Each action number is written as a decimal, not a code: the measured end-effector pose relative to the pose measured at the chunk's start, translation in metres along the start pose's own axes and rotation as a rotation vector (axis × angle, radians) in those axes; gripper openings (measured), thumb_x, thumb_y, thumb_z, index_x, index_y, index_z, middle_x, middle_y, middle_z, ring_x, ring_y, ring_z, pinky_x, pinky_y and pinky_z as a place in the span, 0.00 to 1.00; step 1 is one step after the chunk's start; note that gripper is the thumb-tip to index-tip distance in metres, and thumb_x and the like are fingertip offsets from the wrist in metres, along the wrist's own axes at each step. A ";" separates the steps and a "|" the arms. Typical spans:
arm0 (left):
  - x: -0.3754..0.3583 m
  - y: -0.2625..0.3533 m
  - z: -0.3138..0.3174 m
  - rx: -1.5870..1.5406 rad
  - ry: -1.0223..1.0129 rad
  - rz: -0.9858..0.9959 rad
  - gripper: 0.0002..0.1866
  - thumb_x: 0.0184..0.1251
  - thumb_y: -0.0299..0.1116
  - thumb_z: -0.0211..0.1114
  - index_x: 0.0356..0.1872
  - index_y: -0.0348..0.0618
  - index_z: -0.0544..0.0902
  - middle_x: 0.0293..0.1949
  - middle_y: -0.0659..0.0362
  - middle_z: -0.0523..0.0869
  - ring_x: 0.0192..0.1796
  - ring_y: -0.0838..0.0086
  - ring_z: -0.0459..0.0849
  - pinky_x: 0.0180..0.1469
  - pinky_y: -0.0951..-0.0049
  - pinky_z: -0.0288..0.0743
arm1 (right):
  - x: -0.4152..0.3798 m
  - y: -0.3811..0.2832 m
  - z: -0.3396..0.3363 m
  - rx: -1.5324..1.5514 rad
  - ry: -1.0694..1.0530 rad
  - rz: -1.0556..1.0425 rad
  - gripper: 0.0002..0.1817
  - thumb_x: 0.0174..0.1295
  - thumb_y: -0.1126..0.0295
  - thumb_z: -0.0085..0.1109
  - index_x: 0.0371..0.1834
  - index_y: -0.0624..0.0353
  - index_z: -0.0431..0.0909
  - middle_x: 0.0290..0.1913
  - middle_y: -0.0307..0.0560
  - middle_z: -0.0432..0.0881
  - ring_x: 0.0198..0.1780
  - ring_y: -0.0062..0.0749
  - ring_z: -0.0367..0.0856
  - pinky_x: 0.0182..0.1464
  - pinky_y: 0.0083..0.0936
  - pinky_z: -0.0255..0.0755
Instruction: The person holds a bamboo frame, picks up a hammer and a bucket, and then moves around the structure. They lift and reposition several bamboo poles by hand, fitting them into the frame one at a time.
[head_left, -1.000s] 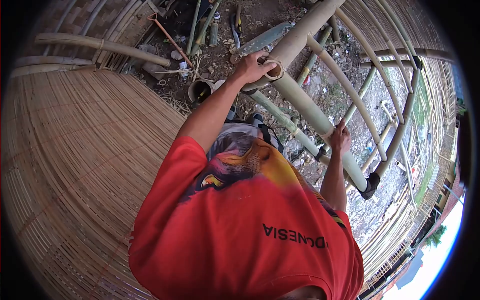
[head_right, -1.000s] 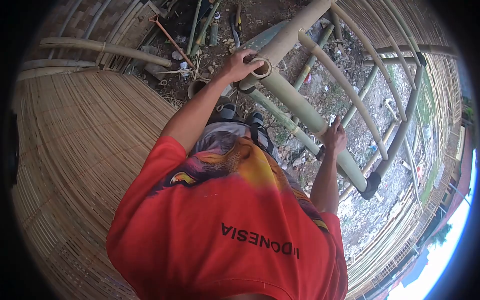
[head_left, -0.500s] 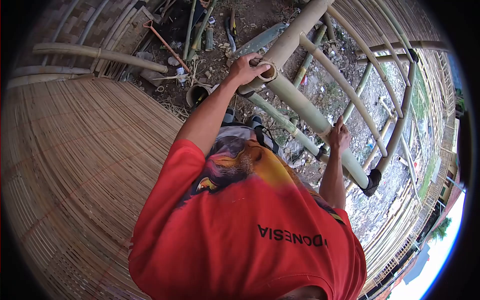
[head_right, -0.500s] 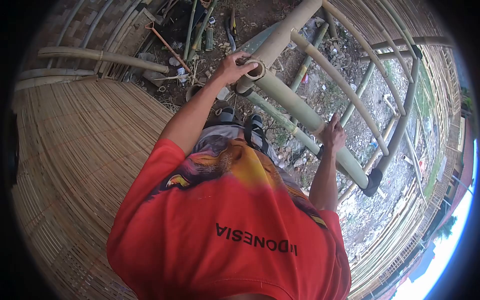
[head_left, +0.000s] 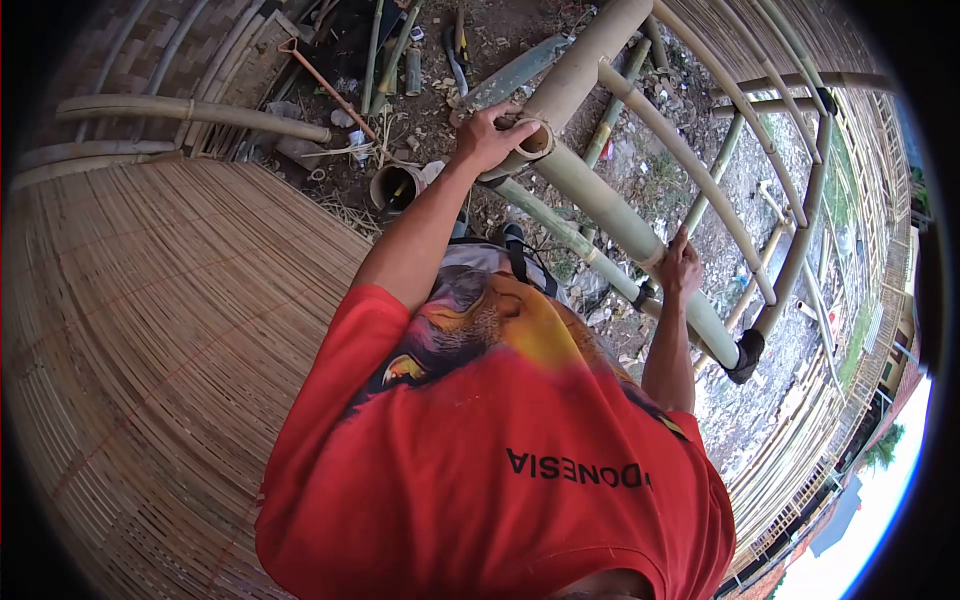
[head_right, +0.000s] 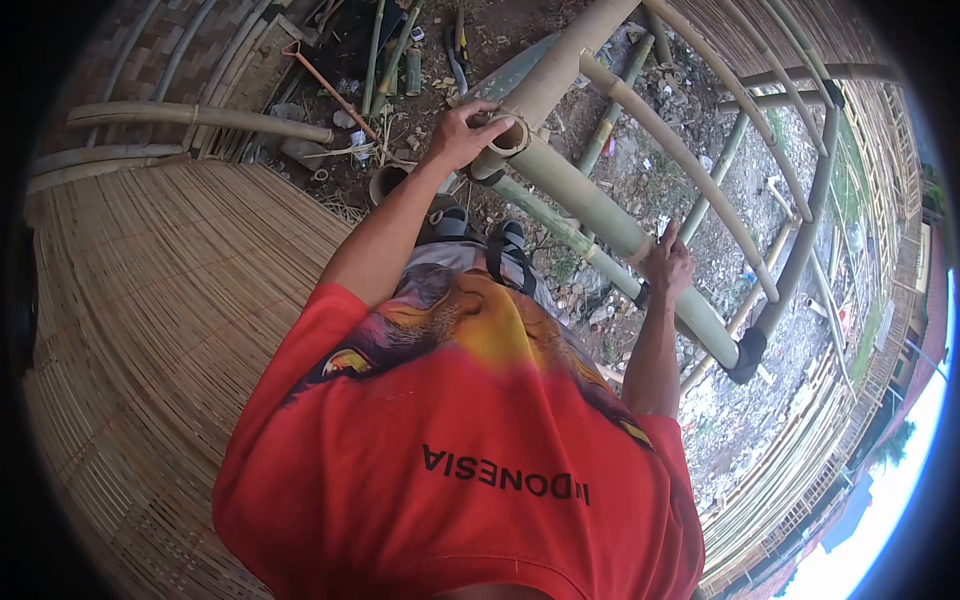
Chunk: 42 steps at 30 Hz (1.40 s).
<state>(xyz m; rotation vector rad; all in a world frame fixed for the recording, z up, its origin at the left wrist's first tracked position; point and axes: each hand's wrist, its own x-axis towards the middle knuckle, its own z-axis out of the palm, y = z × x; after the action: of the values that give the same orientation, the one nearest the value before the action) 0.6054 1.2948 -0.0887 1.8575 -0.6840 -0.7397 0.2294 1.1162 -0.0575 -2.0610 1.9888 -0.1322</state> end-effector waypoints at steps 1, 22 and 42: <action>0.001 -0.002 0.003 0.058 0.059 0.001 0.29 0.55 0.58 0.75 0.53 0.52 0.88 0.38 0.57 0.90 0.42 0.69 0.89 0.49 0.69 0.81 | 0.002 -0.001 0.001 -0.001 -0.016 0.009 0.41 0.68 0.28 0.37 0.39 0.53 0.90 0.38 0.64 0.87 0.47 0.61 0.85 0.53 0.52 0.74; -0.004 0.002 -0.001 0.030 0.070 0.032 0.29 0.52 0.58 0.76 0.48 0.47 0.89 0.39 0.55 0.91 0.43 0.64 0.90 0.49 0.66 0.82 | -0.006 -0.007 -0.002 -0.008 0.042 0.005 0.42 0.68 0.27 0.34 0.39 0.52 0.89 0.36 0.60 0.87 0.44 0.58 0.84 0.48 0.49 0.73; 0.002 -0.007 -0.004 0.088 0.064 0.059 0.28 0.55 0.61 0.73 0.48 0.52 0.89 0.42 0.54 0.91 0.45 0.63 0.90 0.50 0.64 0.81 | -0.001 -0.005 0.007 -0.078 0.030 -0.011 0.43 0.67 0.26 0.34 0.42 0.51 0.90 0.38 0.54 0.89 0.46 0.52 0.86 0.49 0.46 0.75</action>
<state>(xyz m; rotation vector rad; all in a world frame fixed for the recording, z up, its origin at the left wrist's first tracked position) 0.6106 1.2985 -0.0941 1.9237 -0.7371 -0.6179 0.2355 1.1182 -0.0628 -2.1298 2.0314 -0.0898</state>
